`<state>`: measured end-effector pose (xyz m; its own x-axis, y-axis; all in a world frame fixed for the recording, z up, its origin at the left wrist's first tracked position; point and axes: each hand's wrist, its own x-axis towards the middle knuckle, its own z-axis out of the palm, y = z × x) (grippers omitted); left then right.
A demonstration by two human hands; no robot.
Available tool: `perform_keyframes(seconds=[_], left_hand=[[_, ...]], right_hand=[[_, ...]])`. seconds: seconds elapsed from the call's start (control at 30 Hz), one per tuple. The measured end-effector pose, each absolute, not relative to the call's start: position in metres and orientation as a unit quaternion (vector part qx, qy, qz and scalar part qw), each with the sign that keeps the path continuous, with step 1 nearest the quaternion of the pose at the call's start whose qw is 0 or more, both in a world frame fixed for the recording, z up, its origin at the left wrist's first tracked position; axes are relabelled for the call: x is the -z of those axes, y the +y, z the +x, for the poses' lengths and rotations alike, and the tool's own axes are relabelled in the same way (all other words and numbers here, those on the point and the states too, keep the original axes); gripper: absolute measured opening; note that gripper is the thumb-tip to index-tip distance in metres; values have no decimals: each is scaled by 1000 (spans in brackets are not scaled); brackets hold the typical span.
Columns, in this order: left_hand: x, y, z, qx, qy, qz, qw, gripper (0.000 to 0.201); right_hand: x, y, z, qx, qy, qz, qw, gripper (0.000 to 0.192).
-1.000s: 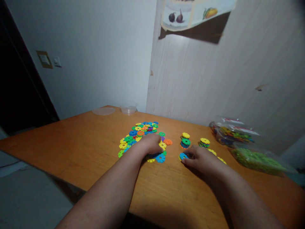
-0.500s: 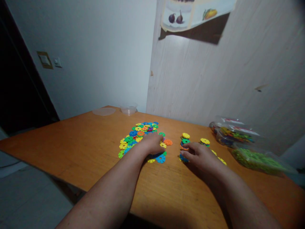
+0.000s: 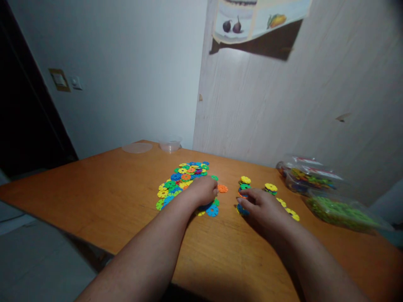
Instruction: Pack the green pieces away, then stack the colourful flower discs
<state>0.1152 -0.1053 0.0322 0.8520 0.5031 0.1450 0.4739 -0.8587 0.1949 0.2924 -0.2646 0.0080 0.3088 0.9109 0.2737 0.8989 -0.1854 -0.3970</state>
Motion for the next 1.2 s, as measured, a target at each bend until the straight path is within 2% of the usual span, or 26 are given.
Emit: perform_keyframes(seconds=[0.13, 0.3, 0.4, 0.5, 0.6, 0.73, 0.8, 0.97, 1.1, 1.2], left_hand=[[-29, -100, 121, -197, 264, 931, 155, 27], [-28, -110, 127, -243, 248, 853, 390, 10], [-28, -122, 128, -212, 231, 801, 511, 9], [-29, -128, 127, -176, 219, 769, 574, 17], [-32, -125, 123, -161, 239, 804, 520, 15], [-34, -107, 115, -151, 298, 901, 277, 9], [-35, -101, 111, -120, 318, 919, 202, 12], [-40, -102, 105, -34, 321, 936, 140, 18], [-42, -107, 105, 2, 316, 943, 105, 23], [-38, -105, 107, 0, 314, 945, 95, 21]], right_hand=[[-3, -262, 285, 16, -598, -754, 272, 39], [-6, -260, 260, 20, -626, -710, 322, 55], [-13, -260, 250, 1, -629, -703, 332, 43], [-18, -262, 252, -13, -602, -733, 318, 27], [-16, -268, 268, -6, -563, -772, 295, 19], [-10, -277, 291, -36, -530, -803, 272, 14], [-10, -278, 297, -60, -534, -808, 243, 16], [-13, -274, 297, -98, -558, -802, 189, 28], [-14, -272, 296, -101, -550, -800, 217, 36], [-11, -271, 298, -88, -557, -786, 252, 36]])
